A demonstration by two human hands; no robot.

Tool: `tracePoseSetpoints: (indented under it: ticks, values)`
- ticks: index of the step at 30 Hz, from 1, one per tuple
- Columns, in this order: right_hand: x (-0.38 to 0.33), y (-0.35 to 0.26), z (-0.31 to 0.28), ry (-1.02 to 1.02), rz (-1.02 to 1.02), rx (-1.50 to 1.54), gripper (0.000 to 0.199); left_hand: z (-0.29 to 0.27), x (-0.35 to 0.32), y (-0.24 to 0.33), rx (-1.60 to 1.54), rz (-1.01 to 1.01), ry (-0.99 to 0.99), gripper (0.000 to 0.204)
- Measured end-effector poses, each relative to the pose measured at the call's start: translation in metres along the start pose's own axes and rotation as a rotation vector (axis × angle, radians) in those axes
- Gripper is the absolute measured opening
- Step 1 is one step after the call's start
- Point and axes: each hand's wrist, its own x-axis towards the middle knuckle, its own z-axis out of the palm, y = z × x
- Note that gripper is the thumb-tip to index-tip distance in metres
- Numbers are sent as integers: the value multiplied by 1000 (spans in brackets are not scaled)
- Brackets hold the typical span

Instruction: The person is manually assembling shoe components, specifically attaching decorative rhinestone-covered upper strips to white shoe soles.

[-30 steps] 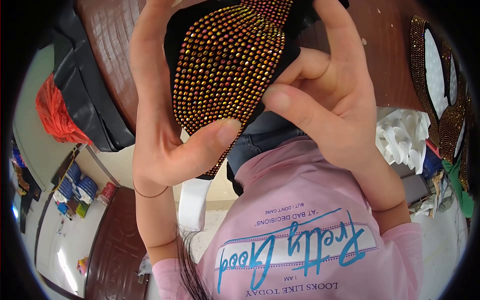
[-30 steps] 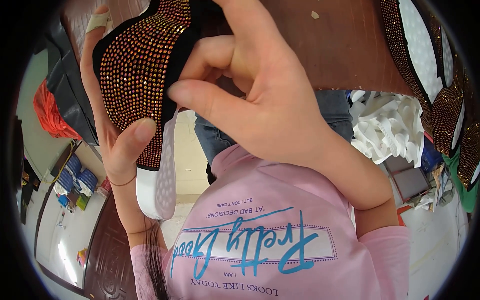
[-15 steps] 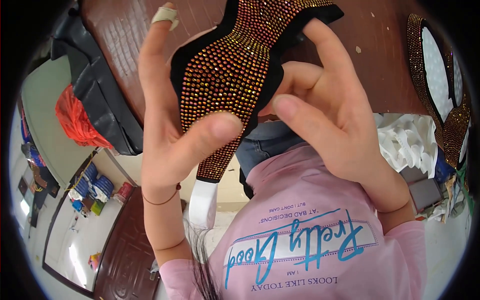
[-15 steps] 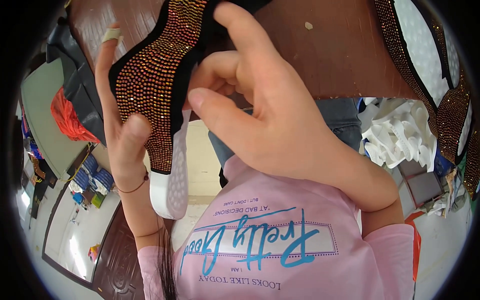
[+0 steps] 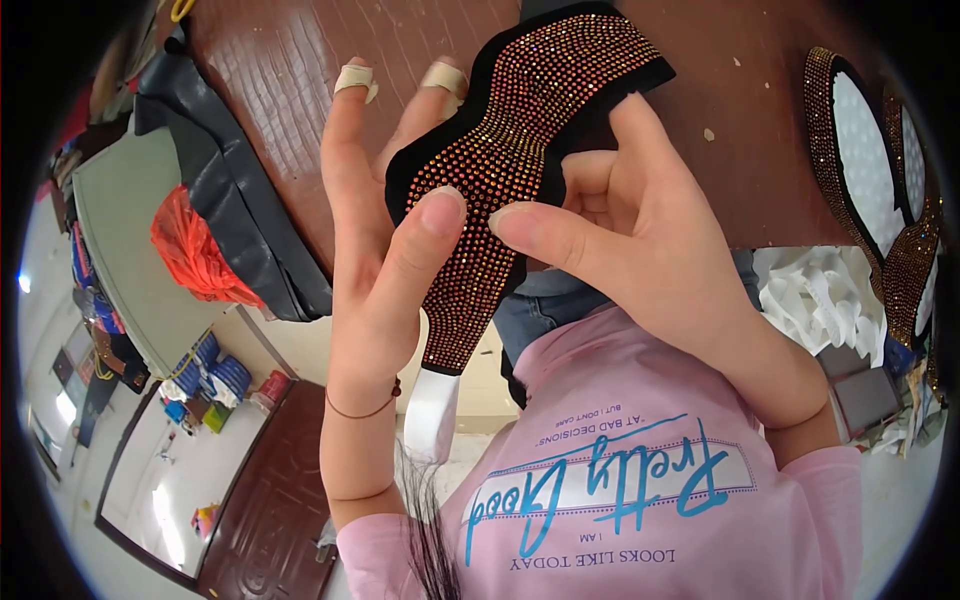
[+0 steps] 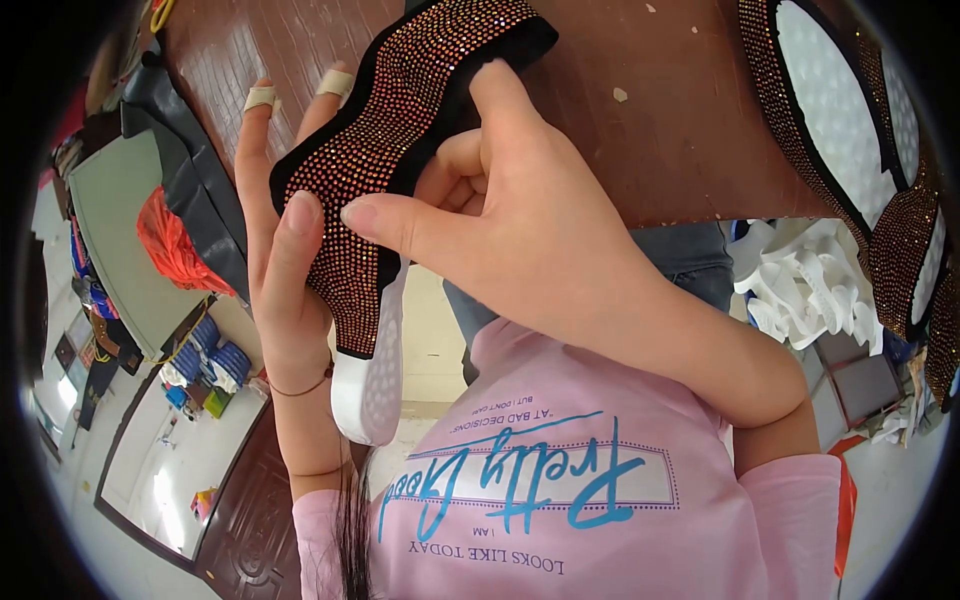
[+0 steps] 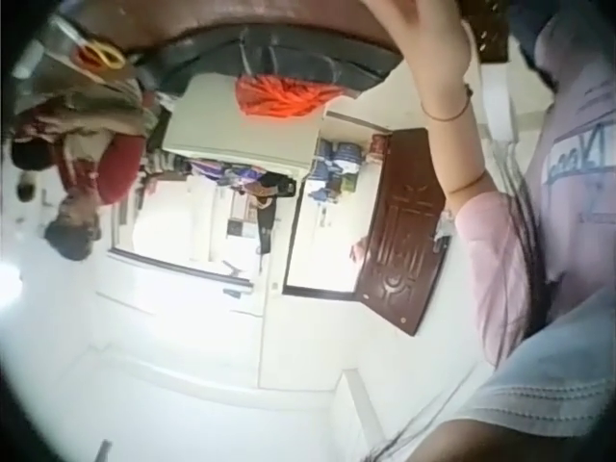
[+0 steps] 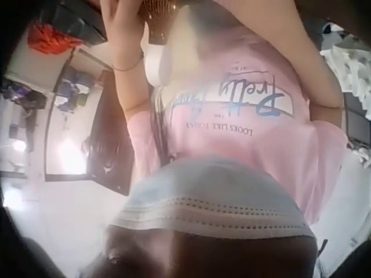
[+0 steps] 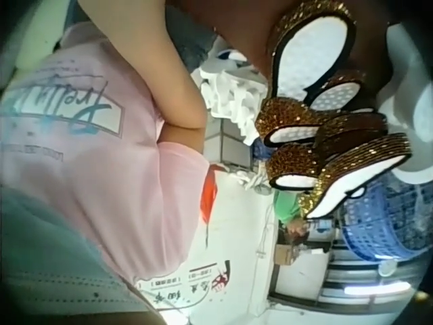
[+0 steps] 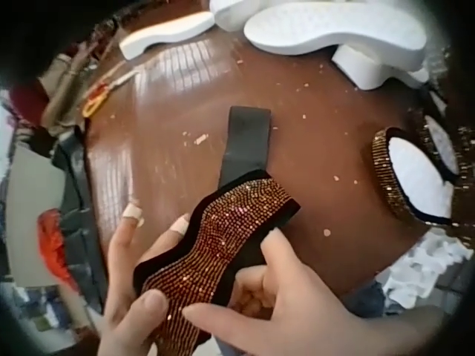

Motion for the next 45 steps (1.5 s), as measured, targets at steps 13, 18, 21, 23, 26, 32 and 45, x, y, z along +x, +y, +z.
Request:
tracePoseSetpoints:
  ticks: [13, 18, 21, 23, 26, 32, 45]
  values:
    - [13, 9, -4, -15, -12, 129, 44, -24, -16, 28, 315, -328, -48, 54]
    - [8, 10, -4, -65, -92, 115, 41, -24, -26, 38, 265, -421, -77, 48]
    - [3, 16, -3, -127, -163, 137, 45, -25, -39, 31, 307, -271, -90, 45]
    - [-3, 19, -1, -139, -239, 140, 46, -20, -48, 29, 306, -210, -75, 46]
    - [-12, 24, 3, -176, -395, 155, 49, -12, -63, 27, 270, -90, -26, 47]
    - [-43, 8, 3, -298, -513, 115, 65, 8, -82, 58, 79, 114, -64, 57]
    - [-29, -11, 26, -559, -809, 573, 97, 25, -79, 150, 591, 258, -359, 94]
